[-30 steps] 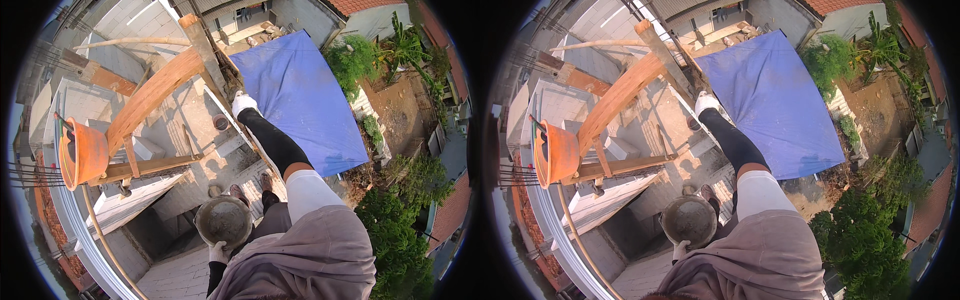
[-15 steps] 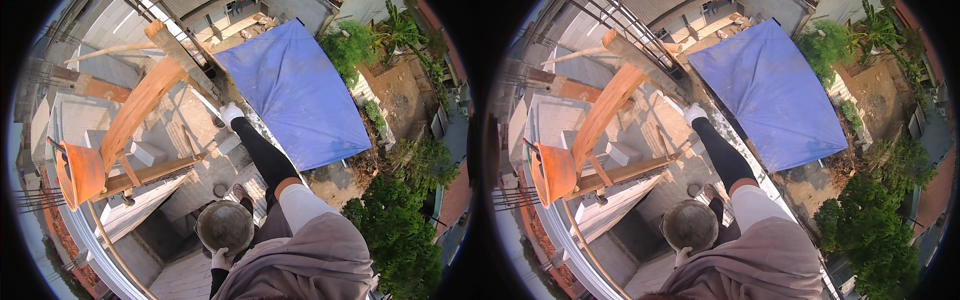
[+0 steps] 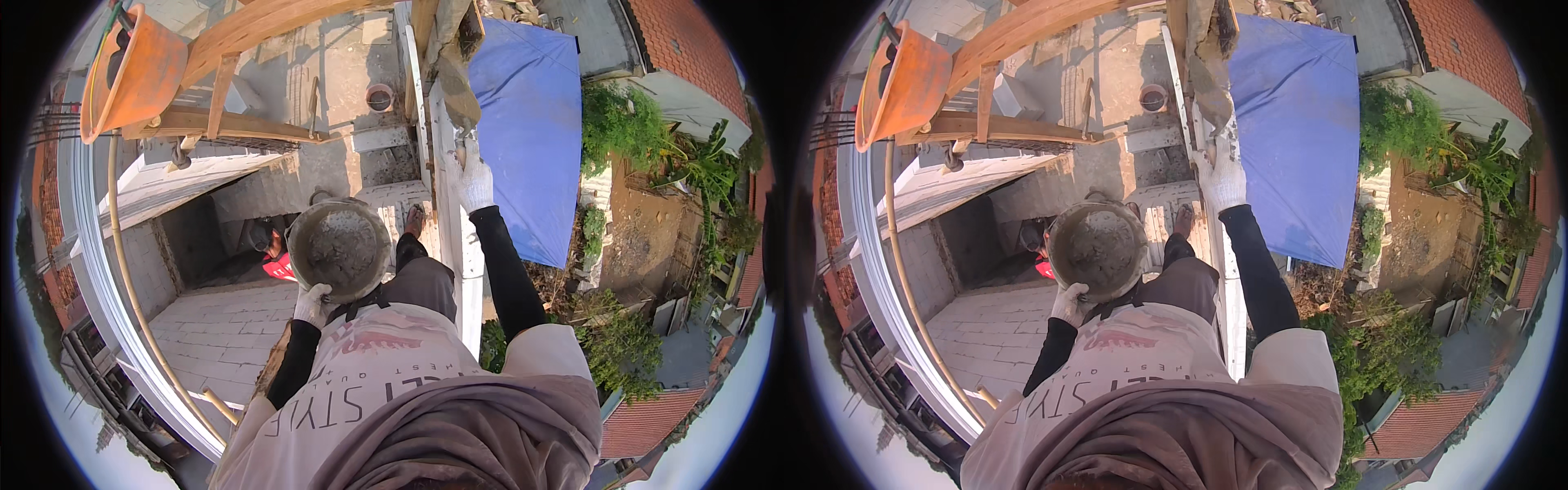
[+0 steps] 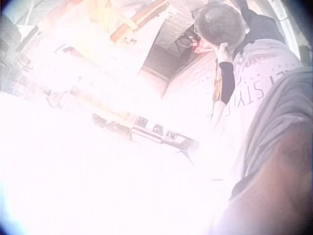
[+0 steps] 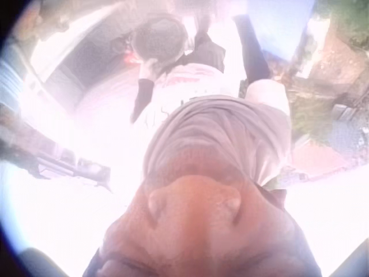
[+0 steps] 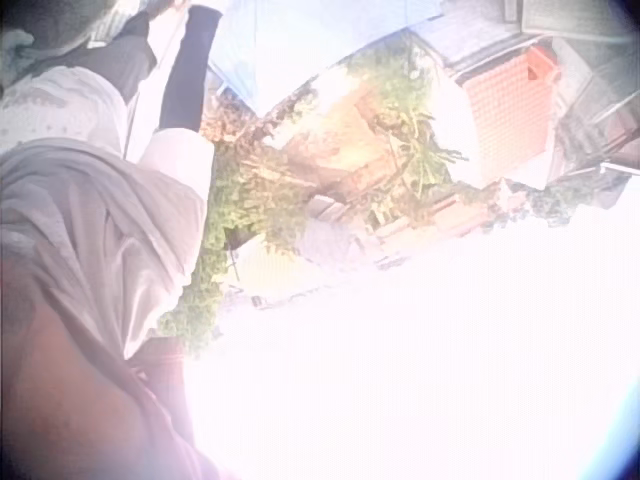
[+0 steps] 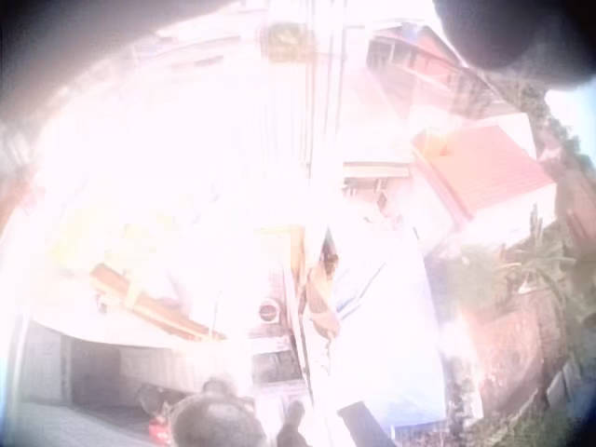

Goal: The person scoops wet cement from a bucket using a trowel and applies it to a vertical wall surface. They repeatedly smooth the cement along the wall edge, working in a linear fashion while standing on a narrow ledge.

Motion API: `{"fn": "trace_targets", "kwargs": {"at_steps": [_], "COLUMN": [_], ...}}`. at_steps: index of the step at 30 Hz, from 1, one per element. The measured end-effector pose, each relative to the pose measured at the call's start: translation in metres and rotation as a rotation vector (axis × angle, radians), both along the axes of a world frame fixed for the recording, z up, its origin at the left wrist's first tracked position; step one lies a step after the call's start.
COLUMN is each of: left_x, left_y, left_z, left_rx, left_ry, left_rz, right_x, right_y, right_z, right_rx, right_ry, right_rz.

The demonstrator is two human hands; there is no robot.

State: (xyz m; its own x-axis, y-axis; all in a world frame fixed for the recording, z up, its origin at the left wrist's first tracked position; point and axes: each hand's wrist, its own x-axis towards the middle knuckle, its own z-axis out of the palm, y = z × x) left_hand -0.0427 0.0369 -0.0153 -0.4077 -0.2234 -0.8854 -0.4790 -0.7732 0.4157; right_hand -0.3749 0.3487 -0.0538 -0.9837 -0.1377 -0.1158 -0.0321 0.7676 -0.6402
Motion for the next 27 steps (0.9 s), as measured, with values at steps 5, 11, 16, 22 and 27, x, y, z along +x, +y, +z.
{"fn": "trace_targets", "kwargs": {"at_steps": [5,11,16,22,27], "left_x": [-0.025,-0.016,-0.029,-0.008,0.005], "left_y": [0.007,0.037,0.059,0.071,0.043], "left_z": [-0.001,-0.033,0.007,-0.007,0.031], "left_rx": [-0.063,-0.312,-0.406,-0.519,-0.272], "left_ry": [0.041,0.029,-0.056,0.016,-0.164], "left_rz": [-0.061,-0.054,-0.078,-0.031,-0.256], "right_x": [0.049,0.065,0.062,0.030,0.054], "right_y": [0.019,-0.083,-0.153,-0.160,-0.108], "right_z": [0.082,0.090,0.066,0.033,0.040], "right_rx": [0.364,0.755,1.010,0.956,0.661], "right_ry": [-0.020,0.258,-0.019,-0.654,-0.697], "right_rz": [0.575,1.039,1.309,1.574,1.524]}}
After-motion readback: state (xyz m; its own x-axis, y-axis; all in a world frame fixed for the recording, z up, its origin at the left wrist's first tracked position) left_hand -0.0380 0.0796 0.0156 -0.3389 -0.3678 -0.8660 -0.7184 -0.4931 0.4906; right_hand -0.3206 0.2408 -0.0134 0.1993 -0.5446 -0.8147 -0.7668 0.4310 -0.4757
